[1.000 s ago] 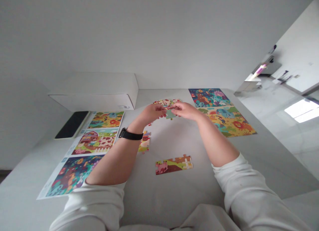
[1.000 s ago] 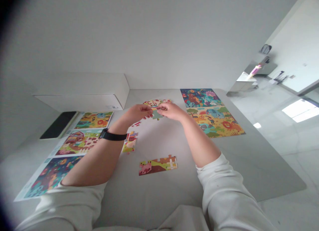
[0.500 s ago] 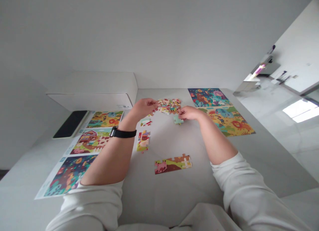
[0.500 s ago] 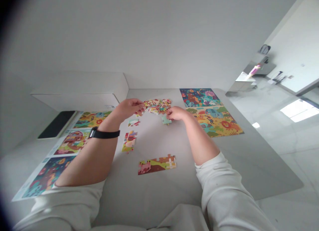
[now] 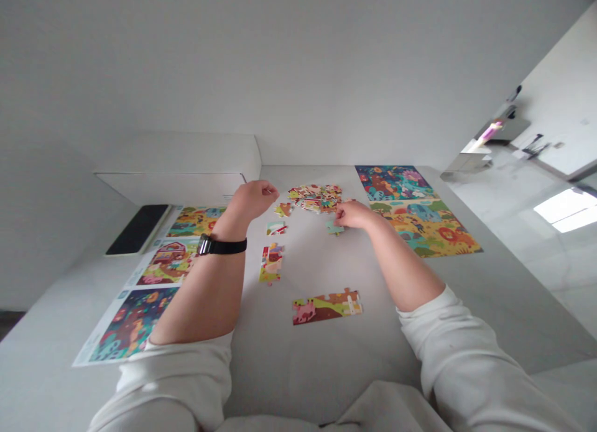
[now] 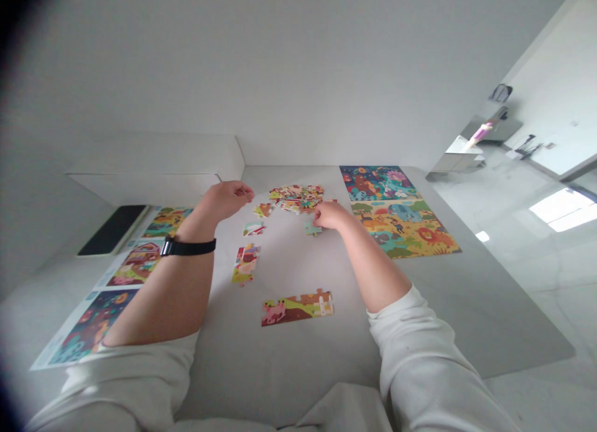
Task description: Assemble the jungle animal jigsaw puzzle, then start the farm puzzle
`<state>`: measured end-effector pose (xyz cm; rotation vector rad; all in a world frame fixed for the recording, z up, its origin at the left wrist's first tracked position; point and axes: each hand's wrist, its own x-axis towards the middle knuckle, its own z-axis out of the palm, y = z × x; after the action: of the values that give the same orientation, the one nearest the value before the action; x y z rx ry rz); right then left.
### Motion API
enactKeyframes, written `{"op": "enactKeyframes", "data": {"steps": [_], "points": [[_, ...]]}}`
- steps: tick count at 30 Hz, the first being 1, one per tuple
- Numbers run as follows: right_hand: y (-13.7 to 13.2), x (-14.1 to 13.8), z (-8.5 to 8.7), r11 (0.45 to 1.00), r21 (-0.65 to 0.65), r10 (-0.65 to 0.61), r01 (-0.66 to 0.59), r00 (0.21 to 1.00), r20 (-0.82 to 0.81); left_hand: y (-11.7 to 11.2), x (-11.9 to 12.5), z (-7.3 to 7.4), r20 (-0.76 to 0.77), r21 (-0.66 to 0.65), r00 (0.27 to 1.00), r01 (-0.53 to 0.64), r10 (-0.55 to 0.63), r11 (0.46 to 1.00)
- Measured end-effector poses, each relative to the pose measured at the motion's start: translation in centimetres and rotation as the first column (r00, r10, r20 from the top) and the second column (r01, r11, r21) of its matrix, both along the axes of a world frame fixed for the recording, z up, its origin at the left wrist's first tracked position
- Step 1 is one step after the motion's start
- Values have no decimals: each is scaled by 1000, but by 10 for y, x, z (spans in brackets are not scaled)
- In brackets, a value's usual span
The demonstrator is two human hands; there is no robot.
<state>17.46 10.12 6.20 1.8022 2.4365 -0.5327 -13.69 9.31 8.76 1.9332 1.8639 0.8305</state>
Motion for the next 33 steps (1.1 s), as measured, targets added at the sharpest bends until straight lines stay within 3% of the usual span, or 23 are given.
{"op": "enactKeyframes", "data": {"steps": [6,9,11,14,17,20,23,27,31,33], "points": [[-4,-6,-1,1000,21,-22,21,998,50,-2,-2,7,-40,-19,999,-27,26,999],[-6,-8,-1,999,28,-37,36,998,45,-5,8,9,-55,-5,999,1,-1,1000],[-8,-10,2,998,47,-36,36,999,14,-10,22,8,-57,-8,996,74,-74,997],[-13,-14,8,998,67,-16,19,999,-49,-19,46,3,-36,-99,953,297,-301,950],[-20,-20,15,993,15,116,-115,985,-129,-25,62,-3,-28,-157,875,473,-483,867],[-27,-25,21,956,-66,268,-286,943,-196,-27,63,-8,-33,-222,820,551,-571,804],[-30,-28,25,929,-140,311,-342,928,-205,-25,52,-9,-120,-258,807,537,-578,803],[-26,-20,30,934,-208,272,-291,955,-117,-18,31,-10,-306,-335,794,427,-525,840],[-16,2,34,974,-151,166,-166,986,-17,-9,14,-11,-448,-323,816,232,-364,918],[-8,15,34,988,-104,115,-114,993,1,-5,11,-14,-486,-287,816,188,-312,939]]}}
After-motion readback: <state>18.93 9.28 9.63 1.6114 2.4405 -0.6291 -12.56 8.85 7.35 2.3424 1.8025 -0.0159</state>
